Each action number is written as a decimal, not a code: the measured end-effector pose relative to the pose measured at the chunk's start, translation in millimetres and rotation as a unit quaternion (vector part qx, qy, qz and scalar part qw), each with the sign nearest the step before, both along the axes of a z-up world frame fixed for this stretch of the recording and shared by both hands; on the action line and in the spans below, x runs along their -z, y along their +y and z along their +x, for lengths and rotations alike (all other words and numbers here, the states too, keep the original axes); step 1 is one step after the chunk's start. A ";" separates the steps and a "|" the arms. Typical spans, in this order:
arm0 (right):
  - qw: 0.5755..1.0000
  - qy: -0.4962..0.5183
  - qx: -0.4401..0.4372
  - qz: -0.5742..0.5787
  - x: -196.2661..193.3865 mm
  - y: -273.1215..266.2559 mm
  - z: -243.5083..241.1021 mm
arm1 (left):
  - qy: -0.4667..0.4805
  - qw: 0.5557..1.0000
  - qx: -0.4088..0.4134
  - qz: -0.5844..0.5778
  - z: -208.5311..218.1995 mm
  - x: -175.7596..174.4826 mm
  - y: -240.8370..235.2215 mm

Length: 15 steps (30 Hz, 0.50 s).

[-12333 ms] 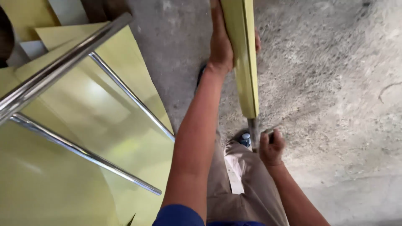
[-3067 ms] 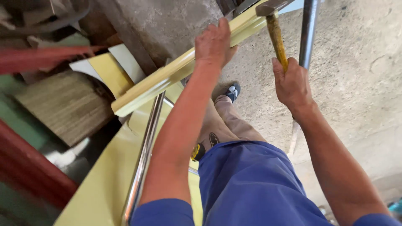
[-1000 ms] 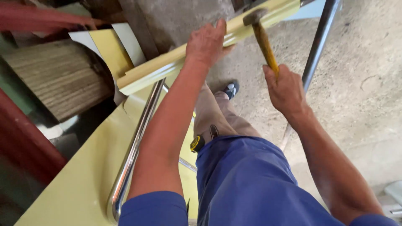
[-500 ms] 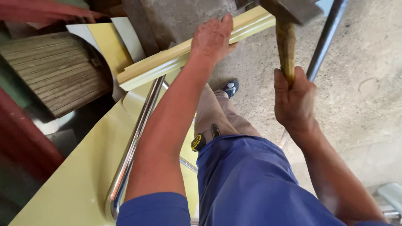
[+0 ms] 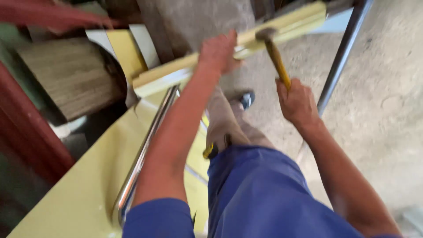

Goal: Shaping a yellow sheet of metal around a cylindrical metal pipe using a hammer and a metal strip to tuck the edges.

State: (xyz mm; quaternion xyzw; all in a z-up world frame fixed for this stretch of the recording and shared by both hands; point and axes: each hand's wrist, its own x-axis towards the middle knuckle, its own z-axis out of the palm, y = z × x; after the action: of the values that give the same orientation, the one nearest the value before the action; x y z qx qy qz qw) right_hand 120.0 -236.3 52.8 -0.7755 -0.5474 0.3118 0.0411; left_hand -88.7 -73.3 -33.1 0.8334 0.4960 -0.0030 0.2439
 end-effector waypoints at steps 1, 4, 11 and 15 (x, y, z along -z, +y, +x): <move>1.000 0.002 -0.006 -0.008 1.2 -9.8 -4.3 | 0.009 0.999 -0.003 -0.041 -12.6 -2.6 -7.7; 1.000 0.002 -0.008 0.021 -16.1 2.3 6.3 | 0.025 0.999 0.020 -0.040 -10.5 10.3 -7.6; 0.995 0.065 0.026 0.072 -51.6 -4.0 -15.3 | 0.030 0.999 0.005 -0.025 -10.9 1.5 -3.2; 0.996 0.040 -0.028 0.078 -26.1 4.9 2.4 | 0.063 0.996 0.015 -0.056 -7.0 -3.1 5.7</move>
State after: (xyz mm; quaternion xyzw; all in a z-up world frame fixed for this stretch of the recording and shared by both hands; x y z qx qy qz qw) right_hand 122.4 -231.4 78.9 -0.7414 -0.5894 0.2999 0.1141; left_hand -95.6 -67.6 -30.0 0.8240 0.4965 -0.0873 0.2587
